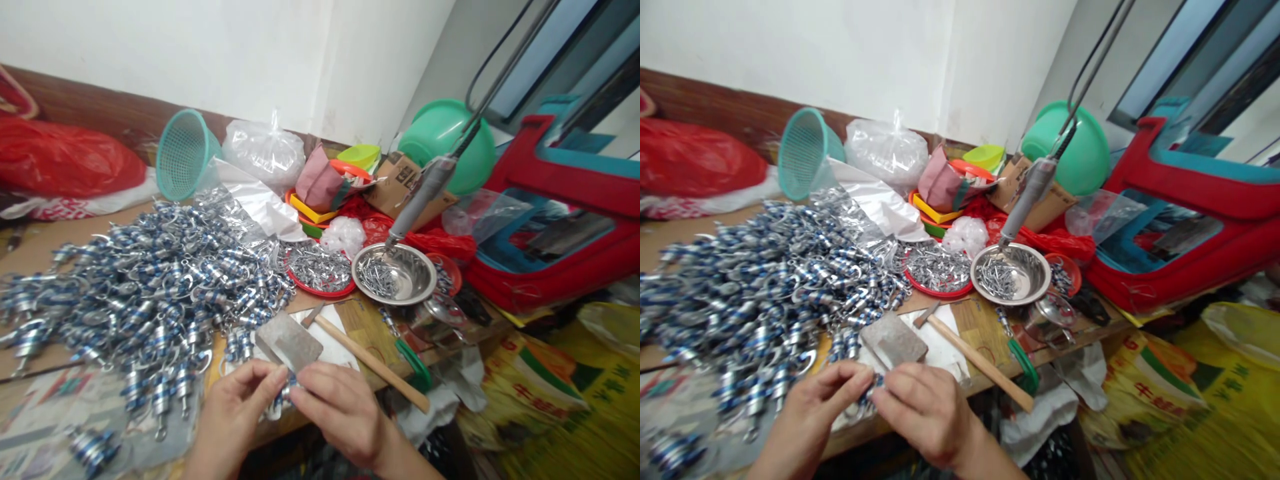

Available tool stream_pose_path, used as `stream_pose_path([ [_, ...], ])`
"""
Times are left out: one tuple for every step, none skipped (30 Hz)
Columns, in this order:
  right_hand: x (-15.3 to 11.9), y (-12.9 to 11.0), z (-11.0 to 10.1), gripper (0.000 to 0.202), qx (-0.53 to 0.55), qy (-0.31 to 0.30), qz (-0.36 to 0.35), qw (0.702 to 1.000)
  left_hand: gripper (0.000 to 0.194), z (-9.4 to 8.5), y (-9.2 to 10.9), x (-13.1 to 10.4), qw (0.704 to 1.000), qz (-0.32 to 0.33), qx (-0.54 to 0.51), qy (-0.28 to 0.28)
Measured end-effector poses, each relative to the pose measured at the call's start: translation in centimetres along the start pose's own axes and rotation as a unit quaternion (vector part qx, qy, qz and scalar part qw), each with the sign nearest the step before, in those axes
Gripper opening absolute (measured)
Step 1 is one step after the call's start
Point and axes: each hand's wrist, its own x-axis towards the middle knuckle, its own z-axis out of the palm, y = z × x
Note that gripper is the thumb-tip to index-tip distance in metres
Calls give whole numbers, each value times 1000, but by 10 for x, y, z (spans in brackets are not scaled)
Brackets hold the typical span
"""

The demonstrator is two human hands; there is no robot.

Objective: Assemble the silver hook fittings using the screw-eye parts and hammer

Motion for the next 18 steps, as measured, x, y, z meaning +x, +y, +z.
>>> stream_pose_path([
  [-1,-1,-1,19,-9,-1,-3,1000,18,-1,1,0,999,14,28,-9],
  [-2,-1,-2,19,-20,0,-5,1000,18,-1,1,0,998,29,56,-19],
  [-2,-2,-4,19,-30,4,-5,1000,18,-2,2,-1,995,46,82,-25],
  [-2,-2,-6,19,-39,7,-7,999,17,-2,2,-1,993,61,103,-25],
  [-1,-3,-8,20,-47,8,-12,999,17,-2,3,-1,990,72,116,-21],
  [0,-4,-10,20,-52,6,-20,998,16,-2,3,-2,989,77,121,-15],
  [2,-4,-12,20,-56,3,-28,998,17,-2,2,-2,990,78,120,-8],
  [3,-5,-14,20,-60,-1,-37,998,18,-1,2,-2,990,75,115,-5],
  [4,-5,-15,20,-63,-5,-47,997,19,-1,2,-2,991,72,113,-7],
  [4,-4,-15,19,-64,-9,-57,996,20,-2,2,-2,990,72,117,-15],
  [4,-4,-15,18,-64,-12,-62,996,21,-2,2,-2,989,75,127,-25],
  [3,-3,-13,18,-61,-12,-63,996,21,-3,2,-1,986,83,141,-37],
  [1,-2,-11,19,-56,-6,-57,997,21,-4,2,0,982,95,156,-47],
  [0,-1,-8,19,-49,4,-43,998,21,-5,2,0,978,108,168,-54],
  [-2,0,-5,20,-41,17,-23,999,20,-6,2,1,976,121,174,-53],
  [-4,1,-1,21,-33,29,-2,999,19,-6,2,2,975,130,173,-48],
  [-6,1,2,21,-25,40,16,999,18,-7,2,2,976,132,166,-39],
  [-7,0,5,22,-18,47,31,998,18,-6,1,3,979,123,157,-33],
])
